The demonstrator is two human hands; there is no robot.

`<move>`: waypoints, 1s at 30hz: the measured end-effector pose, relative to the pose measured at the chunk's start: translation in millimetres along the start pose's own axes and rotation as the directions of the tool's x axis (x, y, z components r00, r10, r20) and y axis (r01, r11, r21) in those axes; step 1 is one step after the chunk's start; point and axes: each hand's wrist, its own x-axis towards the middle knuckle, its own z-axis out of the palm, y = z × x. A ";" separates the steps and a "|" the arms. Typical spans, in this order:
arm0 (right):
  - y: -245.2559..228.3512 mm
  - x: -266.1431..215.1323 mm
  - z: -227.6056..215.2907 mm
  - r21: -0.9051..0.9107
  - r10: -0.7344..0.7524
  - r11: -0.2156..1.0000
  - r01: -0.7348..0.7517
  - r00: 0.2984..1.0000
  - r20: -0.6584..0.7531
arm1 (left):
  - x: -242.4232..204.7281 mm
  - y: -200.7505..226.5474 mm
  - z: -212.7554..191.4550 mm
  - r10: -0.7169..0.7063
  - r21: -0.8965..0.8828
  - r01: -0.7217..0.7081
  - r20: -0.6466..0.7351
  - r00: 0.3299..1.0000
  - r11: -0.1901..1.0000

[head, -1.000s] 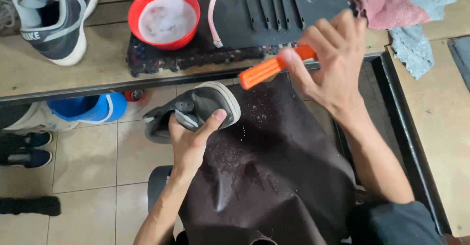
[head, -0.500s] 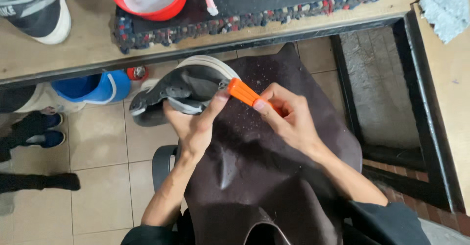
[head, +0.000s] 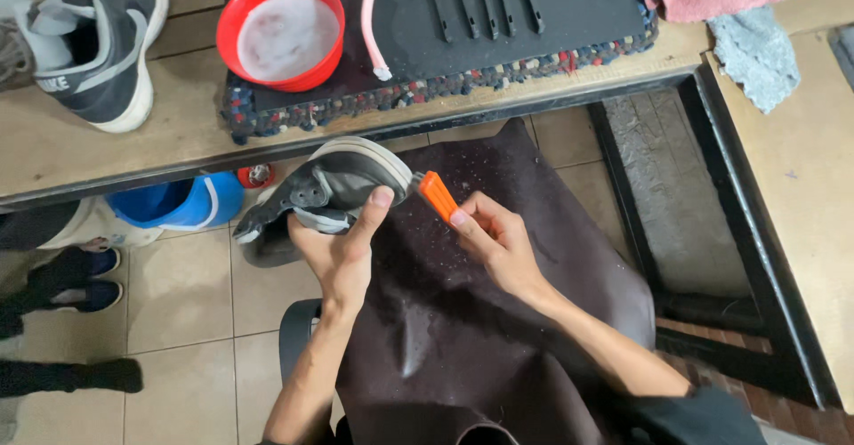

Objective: The person cleans a shoe by hand using a brush and a cloth. The person uses an orange brush to scrub the white sole and edges of the shoe, occasionally dipping it into a bowl of soapy water, and then wipes the shoe with a pink cloth.

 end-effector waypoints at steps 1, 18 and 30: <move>12.9 1.7 -3.0 -0.024 0.065 0.998 -0.066 0.998 -0.012 | 3.8 -1.2 -2.5 -0.006 -0.009 0.005 -0.045 0.999 1.000; -125.1 157.5 41.9 -0.763 -0.562 -0.070 0.643 0.606 0.562 | 8.9 8.5 -32.8 -0.181 -0.075 0.174 -0.089 0.980 0.982; -124.2 192.2 69.5 -0.833 -0.386 0.001 0.554 0.769 0.510 | 19.5 7.4 -41.4 -0.139 -0.115 0.125 -0.121 0.983 0.986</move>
